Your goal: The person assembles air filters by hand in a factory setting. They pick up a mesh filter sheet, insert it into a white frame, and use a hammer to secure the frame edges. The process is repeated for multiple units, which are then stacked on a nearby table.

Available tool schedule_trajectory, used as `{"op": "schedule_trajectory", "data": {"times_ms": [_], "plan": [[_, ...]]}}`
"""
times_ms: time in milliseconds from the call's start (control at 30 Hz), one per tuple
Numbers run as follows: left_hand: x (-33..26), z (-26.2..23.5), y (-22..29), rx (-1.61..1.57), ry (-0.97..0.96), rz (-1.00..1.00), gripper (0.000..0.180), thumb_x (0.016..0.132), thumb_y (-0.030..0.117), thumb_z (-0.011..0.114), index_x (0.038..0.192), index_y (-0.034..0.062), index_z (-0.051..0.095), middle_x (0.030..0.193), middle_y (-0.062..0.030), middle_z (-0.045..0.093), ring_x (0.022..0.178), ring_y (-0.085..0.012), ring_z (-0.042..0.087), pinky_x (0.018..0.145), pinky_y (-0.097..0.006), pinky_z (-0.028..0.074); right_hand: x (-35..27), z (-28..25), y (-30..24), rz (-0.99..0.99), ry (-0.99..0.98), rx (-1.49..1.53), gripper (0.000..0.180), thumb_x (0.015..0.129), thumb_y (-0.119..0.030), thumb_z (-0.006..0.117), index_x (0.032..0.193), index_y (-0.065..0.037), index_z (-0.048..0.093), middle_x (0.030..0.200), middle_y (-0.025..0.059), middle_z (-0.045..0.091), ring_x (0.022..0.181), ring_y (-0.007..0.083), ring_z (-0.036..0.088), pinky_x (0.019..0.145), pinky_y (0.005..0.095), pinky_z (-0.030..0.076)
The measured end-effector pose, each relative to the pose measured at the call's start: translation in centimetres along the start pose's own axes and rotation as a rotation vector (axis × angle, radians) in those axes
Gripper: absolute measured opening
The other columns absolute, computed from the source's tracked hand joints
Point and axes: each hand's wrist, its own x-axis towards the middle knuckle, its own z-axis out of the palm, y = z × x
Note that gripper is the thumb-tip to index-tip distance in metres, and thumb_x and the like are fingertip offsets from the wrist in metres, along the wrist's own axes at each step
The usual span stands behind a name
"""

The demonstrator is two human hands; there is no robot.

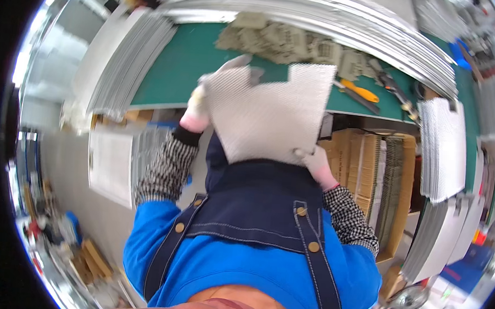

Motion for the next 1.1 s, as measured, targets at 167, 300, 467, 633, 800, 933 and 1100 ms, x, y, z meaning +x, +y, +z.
{"op": "schedule_trajectory", "data": {"times_ms": [167, 300, 467, 633, 800, 933, 1100], "plan": [[2.6, 1.5, 1.1, 0.003, -0.099, 0.005, 0.124, 0.071, 0.074, 0.076, 0.154, -0.0069, 0.030, 0.132, -0.0220, 0.060, 0.118, -0.0268, 0.062, 0.105, -0.041, 0.049, 0.7, -7.3, -11.8, -0.082, -0.190, -0.536, 0.036, 0.091, -0.015, 0.073, 0.122, 0.001, 0.068, 0.110, 0.0119, 0.074, 0.100, 0.0187, 0.069, 0.088, 0.0310, 0.055], [2.7, 1.9, 0.3, -0.066, -0.084, -0.064, 0.126, 0.065, 0.072, 0.083, 0.151, -0.0070, 0.035, 0.128, -0.0215, 0.061, 0.116, -0.0281, 0.063, 0.104, -0.042, 0.050, 4.5, -12.8, -19.7, -0.514, 0.381, -1.544, 0.028, 0.086, -0.016, 0.072, 0.114, -0.012, 0.071, 0.112, 0.0092, 0.069, 0.103, 0.0250, 0.068, 0.090, 0.0353, 0.055], [3.9, 1.7, -0.1, -0.069, -0.064, -0.038, 0.124, 0.066, 0.071, 0.082, 0.151, -0.0070, 0.035, 0.128, -0.0221, 0.061, 0.116, -0.0291, 0.063, 0.105, -0.043, 0.049, 11.2, -16.7, -22.7, -0.973, 0.261, -2.106, 0.020, 0.084, -0.017, 0.067, 0.104, -0.012, 0.069, 0.124, 0.0085, 0.060, 0.119, 0.0274, 0.057, 0.098, 0.0396, 0.049], [3.8, 1.3, -0.4, -0.115, -0.050, -0.016, 0.115, 0.075, 0.067, 0.078, 0.150, -0.0081, 0.035, 0.131, -0.0231, 0.061, 0.117, -0.0292, 0.063, 0.105, -0.042, 0.049, 10.2, -17.9, -25.3, -0.849, 0.241, -1.673, 0.018, 0.084, -0.019, 0.065, 0.098, -0.008, 0.065, 0.110, 0.0120, 0.066, 0.101, 0.0326, 0.065, 0.089, 0.0425, 0.052], [5.3, 2.3, 0.0, 0.057, 0.028, -0.018, 0.101, 0.086, 0.065, 0.069, 0.148, -0.0094, 0.039, 0.131, -0.0228, 0.062, 0.115, -0.0255, 0.065, 0.101, -0.038, 0.052, 4.4, -9.1, -30.8, -0.570, 0.296, -0.717, 0.036, 0.101, -0.019, 0.054, 0.135, -0.006, 0.056, 0.122, 0.0174, 0.067, 0.073, 0.0252, 0.072, 0.068, 0.0374, 0.058], [5.1, 3.3, 0.4, 0.018, 0.040, -0.041, 0.104, 0.084, 0.064, 0.071, 0.151, -0.0083, 0.036, 0.132, -0.0227, 0.061, 0.115, -0.0256, 0.065, 0.102, -0.039, 0.052, 4.3, -3.1, -32.4, -0.447, -0.193, -0.495, 0.047, 0.103, -0.017, 0.053, 0.142, 0.006, 0.045, 0.111, 0.0183, 0.067, 0.081, 0.0198, 0.073, 0.063, 0.0282, 0.059], [4.1, 3.3, 0.9, -0.060, -0.010, -0.019, 0.104, 0.086, 0.063, 0.071, 0.151, -0.0098, 0.035, 0.126, -0.0225, 0.065, 0.110, -0.0260, 0.067, 0.099, -0.038, 0.053, 5.7, 0.1, -34.5, -0.154, -0.254, -0.744, 0.052, 0.104, -0.019, 0.049, 0.145, 0.011, 0.036, 0.108, 0.0266, 0.067, 0.068, 0.0246, 0.074, 0.055, 0.0321, 0.060]]}}
